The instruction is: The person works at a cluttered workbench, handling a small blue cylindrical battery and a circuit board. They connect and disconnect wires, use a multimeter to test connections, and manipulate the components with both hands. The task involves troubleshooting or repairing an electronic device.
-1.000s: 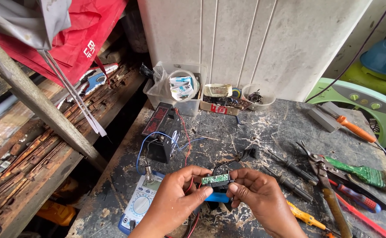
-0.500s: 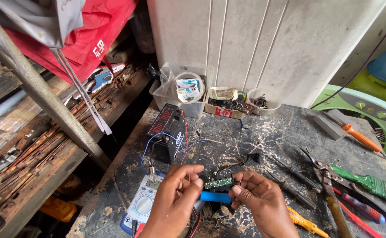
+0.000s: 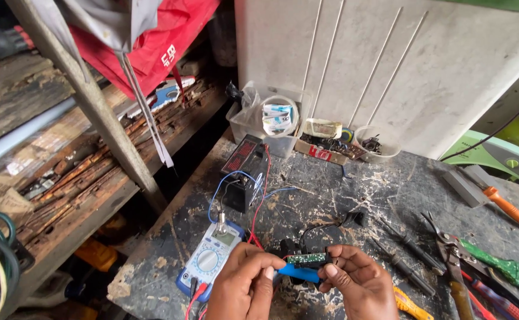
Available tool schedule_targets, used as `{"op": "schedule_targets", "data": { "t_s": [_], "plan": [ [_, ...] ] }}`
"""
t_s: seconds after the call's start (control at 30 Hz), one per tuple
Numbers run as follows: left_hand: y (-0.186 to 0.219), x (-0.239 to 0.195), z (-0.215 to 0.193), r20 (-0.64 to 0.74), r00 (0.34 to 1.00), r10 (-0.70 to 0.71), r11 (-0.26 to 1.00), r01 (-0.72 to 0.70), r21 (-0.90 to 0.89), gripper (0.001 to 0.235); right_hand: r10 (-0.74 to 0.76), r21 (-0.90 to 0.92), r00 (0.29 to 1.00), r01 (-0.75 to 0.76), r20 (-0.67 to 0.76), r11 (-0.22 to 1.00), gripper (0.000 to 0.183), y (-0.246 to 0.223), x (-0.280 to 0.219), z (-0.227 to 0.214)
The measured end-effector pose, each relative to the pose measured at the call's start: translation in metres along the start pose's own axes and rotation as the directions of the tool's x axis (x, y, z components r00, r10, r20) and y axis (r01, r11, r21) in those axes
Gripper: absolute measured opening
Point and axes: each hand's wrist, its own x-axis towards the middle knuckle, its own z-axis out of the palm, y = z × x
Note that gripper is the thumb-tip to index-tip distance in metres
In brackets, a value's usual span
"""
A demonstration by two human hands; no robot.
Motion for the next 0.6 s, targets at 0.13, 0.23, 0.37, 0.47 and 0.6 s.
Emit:
{"op": "schedule_targets", "data": {
  "t_s": [0.13,0.23,0.37,0.47,0.6],
  "plan": [
    [-0.011,-0.012,0.000,-0.112,0.982,0.150,0.976,-0.129,0.177,0.037,0.009,0.067,0.997,-0.004,-0.080,0.998,0.035,0.006,-0.017,-0.001],
    [-0.030,-0.017,-0.010,0.023,0.990,0.143,0.966,-0.144,0.213,0.042,0.036,0.071,0.985,-0.025,-0.168,0.997,0.040,0.011,-0.028,-0.001],
    [-0.057,-0.021,-0.021,0.172,0.927,0.334,0.894,-0.369,0.253,0.035,0.097,0.131,0.970,-0.069,-0.222,0.989,0.039,0.024,-0.042,0.001],
    [-0.069,-0.022,-0.027,0.136,0.915,0.380,0.844,-0.403,0.353,0.034,0.075,0.111,0.960,-0.046,-0.271,0.993,0.036,0.029,-0.050,0.005],
    [-0.057,-0.018,-0.045,0.384,0.911,0.154,0.807,-0.340,0.483,0.042,0.088,0.093,0.953,-0.064,-0.291,0.994,0.036,0.029,-0.050,0.011]
  ]
}}
